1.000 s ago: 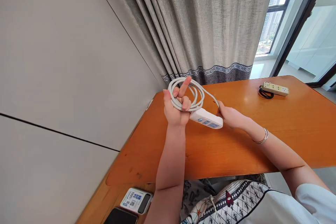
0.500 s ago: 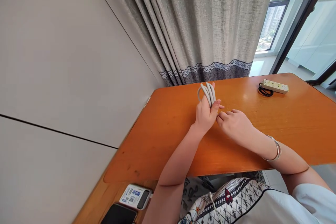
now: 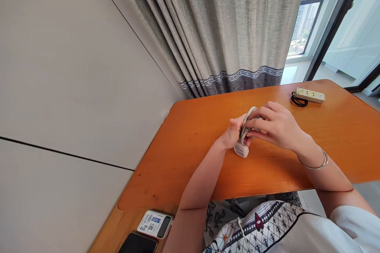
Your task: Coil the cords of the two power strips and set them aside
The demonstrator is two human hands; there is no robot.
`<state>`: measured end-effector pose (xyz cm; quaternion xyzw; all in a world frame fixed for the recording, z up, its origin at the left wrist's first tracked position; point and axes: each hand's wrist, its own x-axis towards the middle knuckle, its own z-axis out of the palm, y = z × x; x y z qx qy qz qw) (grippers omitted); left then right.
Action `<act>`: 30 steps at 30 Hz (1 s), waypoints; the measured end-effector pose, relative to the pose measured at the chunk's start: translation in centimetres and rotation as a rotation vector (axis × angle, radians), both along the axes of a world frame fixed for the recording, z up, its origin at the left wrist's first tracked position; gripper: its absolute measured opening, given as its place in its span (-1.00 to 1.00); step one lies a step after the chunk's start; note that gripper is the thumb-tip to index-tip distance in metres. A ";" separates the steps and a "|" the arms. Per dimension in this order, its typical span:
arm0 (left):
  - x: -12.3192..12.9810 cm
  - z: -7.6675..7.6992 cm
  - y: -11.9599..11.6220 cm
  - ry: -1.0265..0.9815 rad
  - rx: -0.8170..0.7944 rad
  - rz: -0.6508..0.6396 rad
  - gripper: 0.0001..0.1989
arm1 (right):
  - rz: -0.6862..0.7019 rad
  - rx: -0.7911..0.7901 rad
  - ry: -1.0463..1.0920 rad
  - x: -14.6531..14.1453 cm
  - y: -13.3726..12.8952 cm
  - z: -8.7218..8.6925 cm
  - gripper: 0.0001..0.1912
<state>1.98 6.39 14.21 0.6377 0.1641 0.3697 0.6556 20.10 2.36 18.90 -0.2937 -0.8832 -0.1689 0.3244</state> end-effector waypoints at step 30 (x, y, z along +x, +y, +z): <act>0.8 1.7 1.2 -0.443 -0.452 0.424 -0.58 | 0.214 -1.067 1.364 -4.9 4.3 -5.5 -0.38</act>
